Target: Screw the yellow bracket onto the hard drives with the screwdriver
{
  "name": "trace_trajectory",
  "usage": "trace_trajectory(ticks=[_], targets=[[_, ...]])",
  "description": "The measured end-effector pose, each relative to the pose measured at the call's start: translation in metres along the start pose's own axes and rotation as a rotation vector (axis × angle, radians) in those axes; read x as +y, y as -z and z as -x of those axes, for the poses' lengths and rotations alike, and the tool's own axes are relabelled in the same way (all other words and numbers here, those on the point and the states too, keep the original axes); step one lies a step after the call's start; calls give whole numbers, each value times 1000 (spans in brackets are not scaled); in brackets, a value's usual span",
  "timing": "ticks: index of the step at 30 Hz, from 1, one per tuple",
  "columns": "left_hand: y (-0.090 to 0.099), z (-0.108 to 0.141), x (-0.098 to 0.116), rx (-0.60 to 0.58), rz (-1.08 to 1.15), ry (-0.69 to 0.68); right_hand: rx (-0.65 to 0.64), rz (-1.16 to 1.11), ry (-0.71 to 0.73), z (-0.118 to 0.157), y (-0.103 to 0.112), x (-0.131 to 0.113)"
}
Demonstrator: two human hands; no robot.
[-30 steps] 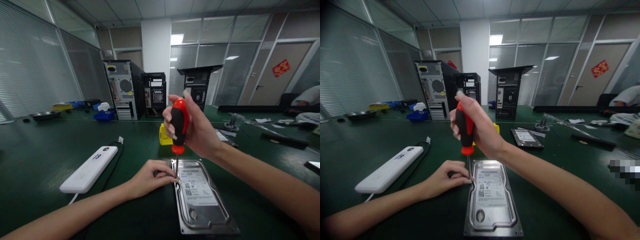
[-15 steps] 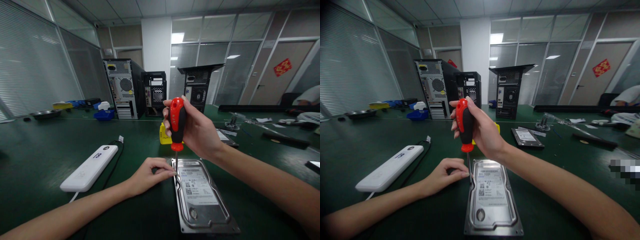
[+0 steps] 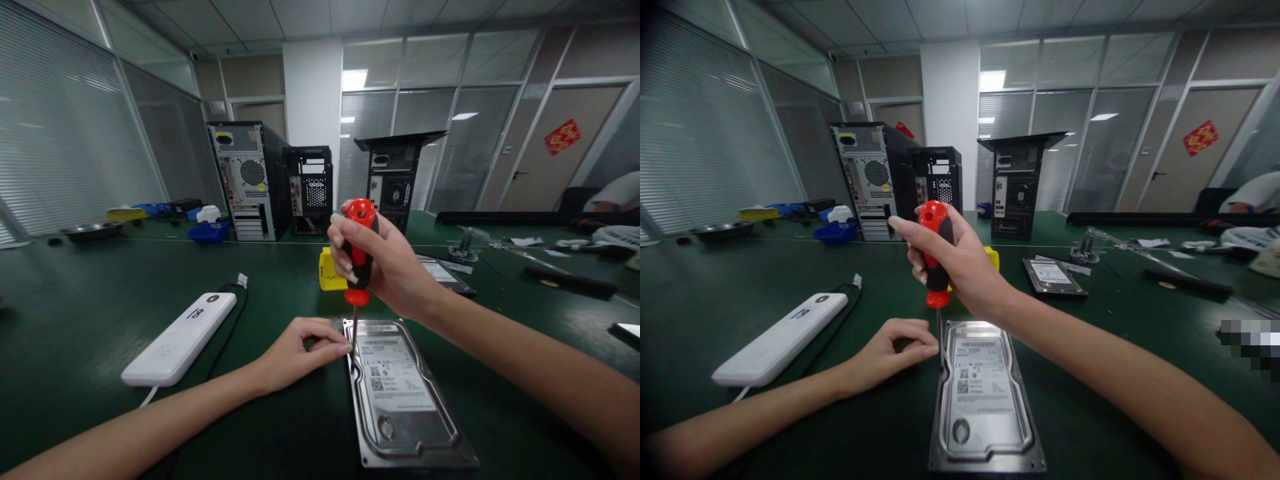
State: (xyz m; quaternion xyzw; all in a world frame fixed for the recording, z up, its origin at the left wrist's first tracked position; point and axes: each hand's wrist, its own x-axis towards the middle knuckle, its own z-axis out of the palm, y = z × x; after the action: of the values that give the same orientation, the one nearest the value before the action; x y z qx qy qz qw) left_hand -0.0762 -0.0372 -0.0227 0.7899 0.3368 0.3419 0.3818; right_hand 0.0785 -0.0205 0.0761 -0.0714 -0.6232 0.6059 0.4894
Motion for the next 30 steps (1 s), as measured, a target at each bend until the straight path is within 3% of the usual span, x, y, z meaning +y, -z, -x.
trace_trajectory(ticks=[30], targets=[[1,0,1,-34,-13,54,98,42,-18,-1,0,-5]])
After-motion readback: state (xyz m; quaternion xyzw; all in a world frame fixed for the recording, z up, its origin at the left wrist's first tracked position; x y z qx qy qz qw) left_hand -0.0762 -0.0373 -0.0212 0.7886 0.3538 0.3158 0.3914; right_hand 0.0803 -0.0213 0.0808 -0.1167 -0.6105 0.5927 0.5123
